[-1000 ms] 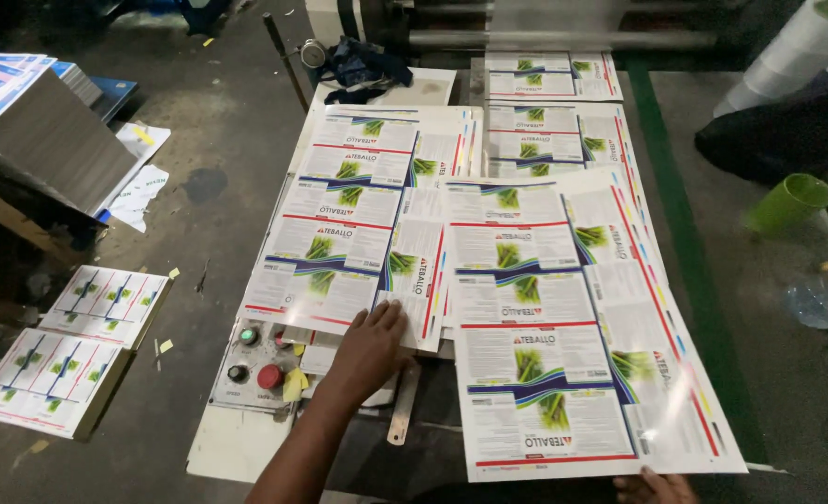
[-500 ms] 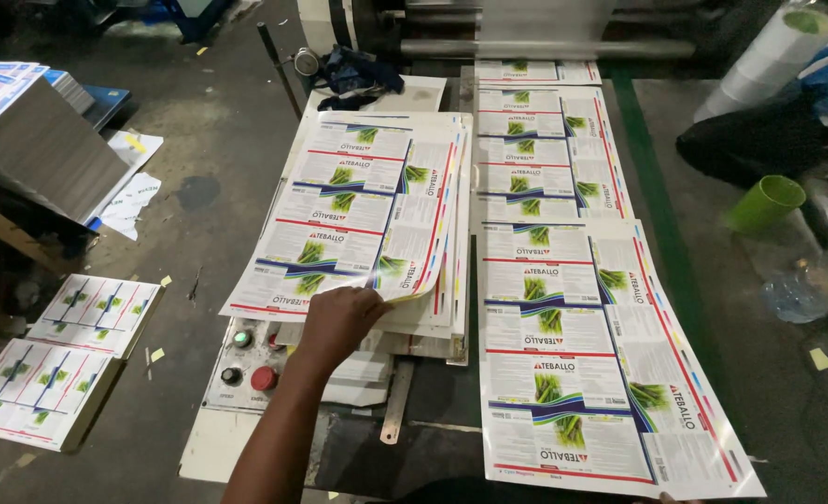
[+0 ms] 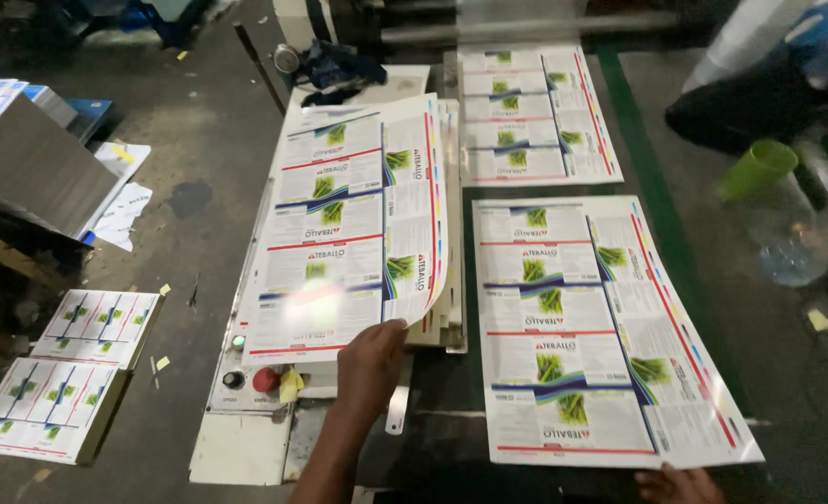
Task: Stacking and organizing printed label sheets from a machine output.
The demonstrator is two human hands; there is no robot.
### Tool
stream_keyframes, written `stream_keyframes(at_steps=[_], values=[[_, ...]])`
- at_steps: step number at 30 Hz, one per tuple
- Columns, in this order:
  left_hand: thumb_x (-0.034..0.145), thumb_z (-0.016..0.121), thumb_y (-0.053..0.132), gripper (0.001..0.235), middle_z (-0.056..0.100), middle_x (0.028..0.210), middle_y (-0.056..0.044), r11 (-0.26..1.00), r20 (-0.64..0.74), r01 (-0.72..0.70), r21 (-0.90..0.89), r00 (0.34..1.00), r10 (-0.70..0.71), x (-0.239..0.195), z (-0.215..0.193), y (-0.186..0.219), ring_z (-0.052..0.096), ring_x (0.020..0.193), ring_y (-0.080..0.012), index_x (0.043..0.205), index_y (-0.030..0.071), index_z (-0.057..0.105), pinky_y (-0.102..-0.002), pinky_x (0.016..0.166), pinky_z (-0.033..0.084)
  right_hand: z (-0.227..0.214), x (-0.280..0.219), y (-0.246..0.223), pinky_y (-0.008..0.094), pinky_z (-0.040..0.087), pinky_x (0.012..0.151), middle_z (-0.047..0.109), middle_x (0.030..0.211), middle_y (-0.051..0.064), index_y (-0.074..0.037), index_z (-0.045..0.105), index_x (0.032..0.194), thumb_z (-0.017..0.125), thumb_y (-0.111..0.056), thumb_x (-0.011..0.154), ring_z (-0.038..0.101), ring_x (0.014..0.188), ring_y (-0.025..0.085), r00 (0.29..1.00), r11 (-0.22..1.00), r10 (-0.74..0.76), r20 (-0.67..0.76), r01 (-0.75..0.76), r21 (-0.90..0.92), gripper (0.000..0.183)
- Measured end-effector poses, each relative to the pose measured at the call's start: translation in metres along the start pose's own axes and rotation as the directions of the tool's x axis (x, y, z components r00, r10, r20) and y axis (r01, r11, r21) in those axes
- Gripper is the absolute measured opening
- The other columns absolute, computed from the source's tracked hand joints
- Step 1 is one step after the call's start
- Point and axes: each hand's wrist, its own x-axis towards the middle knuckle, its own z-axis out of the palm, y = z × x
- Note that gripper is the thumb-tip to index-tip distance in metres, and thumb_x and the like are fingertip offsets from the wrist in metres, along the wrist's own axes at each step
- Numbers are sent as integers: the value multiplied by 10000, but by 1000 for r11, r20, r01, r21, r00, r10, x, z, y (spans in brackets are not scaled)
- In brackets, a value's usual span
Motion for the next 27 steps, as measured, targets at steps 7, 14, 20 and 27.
stream_keyframes(at_steps=[7,14,20,27], values=[[876,730,104,186,773,1004,-148,998,145,42,-47,989,-35,-15,2,1,734,889,-357,1058,69,744,-444,735,587,85,-53,-96,448,574,684,691,1090,237,31,528,1371,510,-84,1054,717,915,350,999,996,30,-14,-28,85,338],[887,736,122,151,777,995,-144,998,112,51,-34,993,-47,-7,-2,-5,742,886,-354,1033,83,750,-433,760,595,164,-25,-181,410,574,671,710,1069,210,3,552,1315,522,-108,1038,721,886,312,993,986,-76,95,61,154,300],[888,735,78,171,774,1015,-159,997,2,29,-70,1000,-29,-2,-12,-1,756,902,-342,1058,74,747,-408,763,609,189,-40,-227,373,559,685,728,1111,183,-65,501,1410,509,-195,1042,712,921,274,988,989,-61,145,39,146,390],[863,758,84,220,767,1075,-157,958,35,-204,-202,976,215,-24,22,30,758,948,-339,1080,49,741,-399,793,621,209,-75,-172,381,565,695,777,1127,196,-104,568,1460,561,-213,995,716,867,268,958,999,48,281,-43,-25,478]])
